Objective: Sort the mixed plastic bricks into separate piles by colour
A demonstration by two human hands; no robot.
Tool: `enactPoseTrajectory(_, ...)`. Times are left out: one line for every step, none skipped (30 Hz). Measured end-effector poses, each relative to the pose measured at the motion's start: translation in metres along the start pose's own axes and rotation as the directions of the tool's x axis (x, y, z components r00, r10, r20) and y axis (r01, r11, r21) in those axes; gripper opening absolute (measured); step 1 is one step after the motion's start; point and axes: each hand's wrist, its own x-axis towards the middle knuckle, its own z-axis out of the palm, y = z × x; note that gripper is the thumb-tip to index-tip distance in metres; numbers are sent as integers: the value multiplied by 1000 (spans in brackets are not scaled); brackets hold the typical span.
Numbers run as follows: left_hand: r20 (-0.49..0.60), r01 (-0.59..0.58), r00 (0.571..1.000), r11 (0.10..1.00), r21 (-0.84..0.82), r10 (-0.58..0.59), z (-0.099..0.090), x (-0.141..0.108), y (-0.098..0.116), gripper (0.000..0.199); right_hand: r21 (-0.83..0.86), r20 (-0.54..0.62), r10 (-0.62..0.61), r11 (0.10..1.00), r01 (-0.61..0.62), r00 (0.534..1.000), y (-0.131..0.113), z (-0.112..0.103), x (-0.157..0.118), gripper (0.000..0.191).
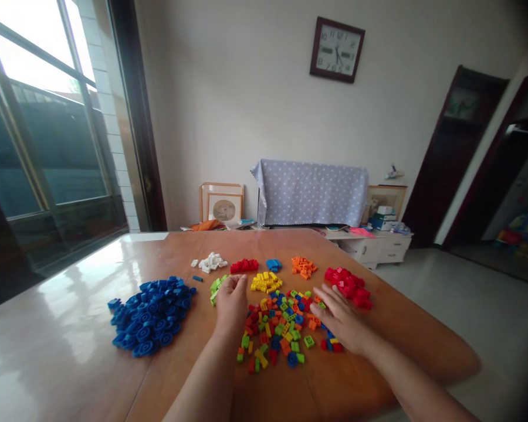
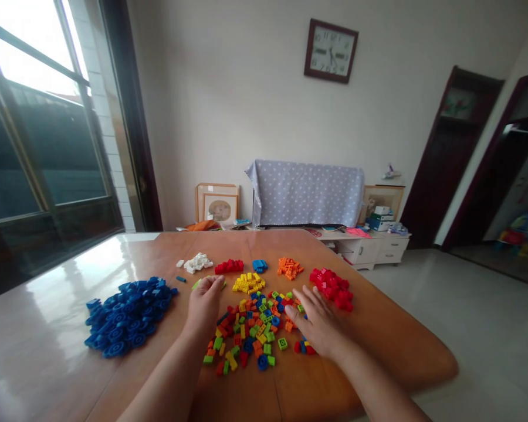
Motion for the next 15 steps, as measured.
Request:
enactPoseTrajectory(5, -13, 1000, 1000, 8, 13, 0, 0, 0, 36, -55, 49, -15, 998, 18, 999, -3, 3, -4, 78)
enactPoseTrajectory(11, -22, 1000, 1000, 16, 21, 1, -1, 1, 35, -98, 93, -32, 994, 42, 995, -7, 7, -7, 78)
enactPoseTrajectory(16, -28, 999, 999, 25, 28, 1, -1, 2, 34, -132, 128, -47, 989, 64, 991, -11, 10, -8, 78)
enactPoseTrajectory(14, -35, 999, 999, 33, 35, 1, -2, 4, 33, -157, 152, -57, 984, 81, 987, -15, 13, -8, 78)
enactPoseTrajectory(17, -40, 999, 998, 45, 39, 1, -3, 6, 32, -174, 166, -63, 980, 92, 984, -18, 17, -8, 78)
enactPoseTrajectory(21, -42, 999, 997, 61, 41, 2, -4, 7, 32, -185, 174, -67, 978, 100, 982, -21, 19, -6, 78)
enactPoseTrajectory(28, -42, 999, 996, 77, 40, 2, -5, 9, 31, -189, 181, -75, 976, 109, 981, -24, 22, -5, 77)
enactPoseTrajectory(35, -42, 999, 995, 95, 38, 2, -6, 10, 31, -188, 189, -87, 975, 123, 978, -26, 24, -3, 77)
enactPoseTrajectory(40, -42, 999, 993, 111, 37, 2, -7, 11, 31, -181, 199, -103, 973, 140, 975, -28, 26, 0, 76)
enactPoseTrajectory(44, -43, 998, 991, 126, 38, 2, -7, 12, 32, -171, 210, -121, 973, 158, 970, -30, 28, 2, 76)
enactPoseTrajectory(48, -47, 998, 989, 141, 40, 2, -7, 12, 32, -158, 217, -139, 972, 175, 966, -32, 29, 4, 75)
enactPoseTrajectory(52, -55, 998, 986, 158, 47, 3, -7, 12, 32, -141, 219, -155, 972, 189, 963, -33, 31, 6, 75)
enactPoseTrajectory(57, -67, 997, 982, 178, 58, 3, -7, 11, 32, -120, 214, -172, 972, 201, 962, -34, 33, 9, 75)
enactPoseTrajectory(62, -82, 996, 976, 200, 71, 3, -7, 10, 33, -92, 200, -187, 974, 209, 962, -35, 35, 11, 75)
enactPoseTrajectory(69, -100, 994, 971, 219, 87, 3, -7, 9, 33, -58, 176, -198, 976, 211, 964, -35, 37, 13, 73)
